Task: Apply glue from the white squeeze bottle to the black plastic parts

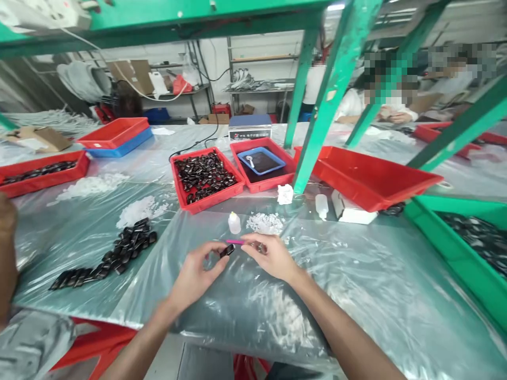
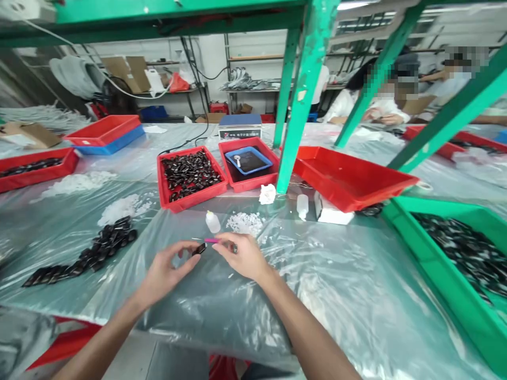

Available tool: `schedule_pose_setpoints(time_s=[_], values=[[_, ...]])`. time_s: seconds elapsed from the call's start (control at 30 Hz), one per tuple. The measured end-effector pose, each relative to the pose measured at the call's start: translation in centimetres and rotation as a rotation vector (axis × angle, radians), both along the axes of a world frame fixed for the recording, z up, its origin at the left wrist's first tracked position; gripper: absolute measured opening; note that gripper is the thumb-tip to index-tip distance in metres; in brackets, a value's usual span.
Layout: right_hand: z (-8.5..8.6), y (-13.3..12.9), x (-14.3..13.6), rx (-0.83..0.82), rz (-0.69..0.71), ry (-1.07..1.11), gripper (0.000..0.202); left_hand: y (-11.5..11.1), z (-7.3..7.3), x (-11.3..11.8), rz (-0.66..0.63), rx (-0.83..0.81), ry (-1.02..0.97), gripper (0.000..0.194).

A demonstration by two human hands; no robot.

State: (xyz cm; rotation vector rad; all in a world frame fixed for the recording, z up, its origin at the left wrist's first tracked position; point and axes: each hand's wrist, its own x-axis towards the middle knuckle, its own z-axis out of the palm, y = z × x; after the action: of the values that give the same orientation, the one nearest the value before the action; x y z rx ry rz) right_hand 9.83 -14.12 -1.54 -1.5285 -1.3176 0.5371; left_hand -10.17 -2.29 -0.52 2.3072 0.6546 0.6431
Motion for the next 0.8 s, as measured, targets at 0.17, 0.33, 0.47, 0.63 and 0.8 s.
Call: schedule_pose_setpoints(time_s=[0.17,0.33,0.47,0.63,0.8], values=[[0.3,0.2,0.1,0.051,-0.048,0.131,0.03,-1.1,-0.4,5.2,-0.023,0.097,-0.136,0.018],[-0.1,0.8,1.8,0.168,-0.236,0.434,0.034,1.3,1.2,8.5,-0.068,0.359,-0.265,0.011],[-0.1,0.9,3.0,0.162,-0.272,0.55,0.041,3.0,1.3,9.1,0.068,0.465,-0.521,0.014],[0.4,0.6,3.2,0.211,-0.296,0.649,0.036,0.9,-0.4,8.7,-0.265,0.463,-0.332,0.009],[0.0,0.6,3.1,0.115,-0.228,0.637,0.037,-0.3,-0.6,8.2,-0.387,0.38,-0.161,0.011]])
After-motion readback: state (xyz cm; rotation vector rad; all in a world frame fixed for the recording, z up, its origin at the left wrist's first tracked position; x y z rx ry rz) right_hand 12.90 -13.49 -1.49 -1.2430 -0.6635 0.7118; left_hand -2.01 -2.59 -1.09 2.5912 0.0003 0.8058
